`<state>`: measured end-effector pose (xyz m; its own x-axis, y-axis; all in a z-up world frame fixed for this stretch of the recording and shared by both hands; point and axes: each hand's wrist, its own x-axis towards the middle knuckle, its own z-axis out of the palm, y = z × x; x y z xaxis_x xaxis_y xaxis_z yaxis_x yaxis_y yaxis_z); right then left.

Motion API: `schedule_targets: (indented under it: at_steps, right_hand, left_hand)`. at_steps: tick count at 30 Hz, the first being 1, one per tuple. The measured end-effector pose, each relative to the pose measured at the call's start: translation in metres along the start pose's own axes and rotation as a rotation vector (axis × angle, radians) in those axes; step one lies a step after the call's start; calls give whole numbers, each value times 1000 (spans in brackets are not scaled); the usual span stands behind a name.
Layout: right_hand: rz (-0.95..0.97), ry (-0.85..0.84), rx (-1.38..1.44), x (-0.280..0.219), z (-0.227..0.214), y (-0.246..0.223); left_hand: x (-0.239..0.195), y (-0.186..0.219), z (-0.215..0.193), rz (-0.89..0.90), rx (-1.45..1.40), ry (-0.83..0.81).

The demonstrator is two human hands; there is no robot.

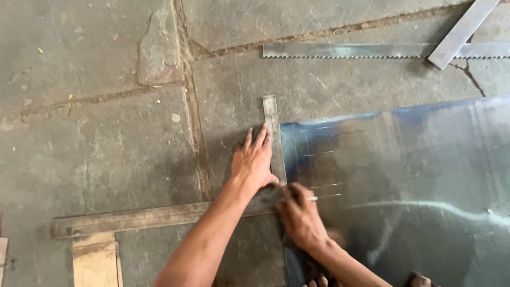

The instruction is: The person marks lines on a large metal sheet using a framing square and a marking tool, frequently repositioning the square to draw perpendicular and parallel lines across the surface.

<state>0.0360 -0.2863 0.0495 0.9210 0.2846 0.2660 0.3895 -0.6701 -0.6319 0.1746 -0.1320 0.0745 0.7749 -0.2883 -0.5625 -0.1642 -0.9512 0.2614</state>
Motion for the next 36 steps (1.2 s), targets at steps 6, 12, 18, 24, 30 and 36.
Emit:
schedule_targets:
  at_steps: [6,12,18,24,30,36]
  right_hand:
    - [508,-76,-2,67,-16,31]
    - [304,-257,-239,155,12,57]
    - [332,-264,-108,54,-15,26]
    - [578,-38,90,32,-60,27]
    - [528,-46,151,-12,-67,19]
    - [159,-289,-9,5,-64,14]
  left_hand:
    - [-2,5,-8,-8,-30,57]
    - [-1,4,-10,-27,-68,7]
    - [-5,6,-15,-3,-7,46]
    - [-87,-73,67,-179,-228,184]
    - [-188,-227,92,-412,578,-114]
    - [-153,-179,49,-274,227,-142]
